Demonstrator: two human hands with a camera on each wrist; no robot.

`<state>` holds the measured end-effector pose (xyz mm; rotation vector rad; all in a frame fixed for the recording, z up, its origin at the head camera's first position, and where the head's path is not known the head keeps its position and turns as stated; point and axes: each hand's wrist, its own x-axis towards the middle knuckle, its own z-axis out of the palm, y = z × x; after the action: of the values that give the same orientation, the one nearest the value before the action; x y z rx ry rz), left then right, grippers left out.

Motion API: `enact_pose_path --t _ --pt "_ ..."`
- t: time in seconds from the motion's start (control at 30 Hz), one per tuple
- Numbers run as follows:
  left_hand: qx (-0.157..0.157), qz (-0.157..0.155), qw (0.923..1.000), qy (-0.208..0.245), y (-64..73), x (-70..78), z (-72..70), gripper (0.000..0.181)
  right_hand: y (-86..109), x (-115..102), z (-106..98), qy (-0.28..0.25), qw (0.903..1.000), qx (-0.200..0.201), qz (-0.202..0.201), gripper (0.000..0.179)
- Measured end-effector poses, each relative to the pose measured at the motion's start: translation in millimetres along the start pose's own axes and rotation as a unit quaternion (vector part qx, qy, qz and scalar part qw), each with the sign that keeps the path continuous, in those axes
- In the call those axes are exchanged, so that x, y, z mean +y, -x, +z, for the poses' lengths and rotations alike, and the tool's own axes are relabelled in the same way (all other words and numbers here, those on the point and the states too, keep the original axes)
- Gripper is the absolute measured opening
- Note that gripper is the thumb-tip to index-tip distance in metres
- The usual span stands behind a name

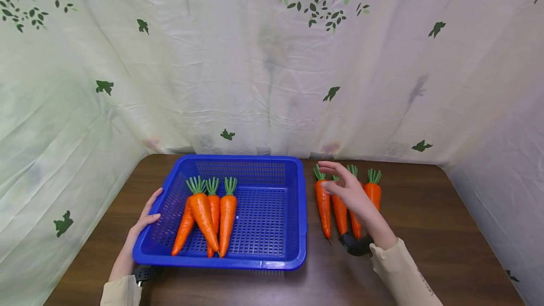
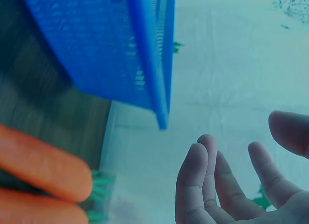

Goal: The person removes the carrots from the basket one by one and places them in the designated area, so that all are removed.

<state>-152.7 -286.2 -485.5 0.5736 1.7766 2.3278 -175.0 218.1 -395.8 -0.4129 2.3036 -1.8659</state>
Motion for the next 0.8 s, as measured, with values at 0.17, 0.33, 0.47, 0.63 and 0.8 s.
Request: enact_pose_path --t 0.17,0.33,0.47,0.63,0.8 --pt "0.003 0.000 1.0000 0.000 0.6 -0.8 -0.1 0.062 -8.2 -5.2 13.2 -0.013 0.9998 -0.013 -0.005 0.047" --pt "0.003 -0.003 1.0000 -0.001 0.5 -1.3 -0.4 0.062 -14.4 -11.1 27.2 -0.021 0.9991 -0.035 -0.007 0.047" --pt "0.003 -0.004 1.0000 -0.006 0.1 -1.4 -0.7 0.063 -18.8 -15.6 38.1 -0.032 0.9982 -0.050 -0.003 0.046" --pt "-0.003 -0.001 1.0000 0.000 0.0 -1.3 -0.7 0.063 -25.4 -18.8 51.9 -0.025 0.9975 -0.067 -0.002 0.045" --pt "-0.005 -0.002 1.0000 -0.003 -0.4 -1.4 -1.1 0.063 -31.8 -19.6 65.6 -0.027 0.9965 -0.079 -0.003 0.044"
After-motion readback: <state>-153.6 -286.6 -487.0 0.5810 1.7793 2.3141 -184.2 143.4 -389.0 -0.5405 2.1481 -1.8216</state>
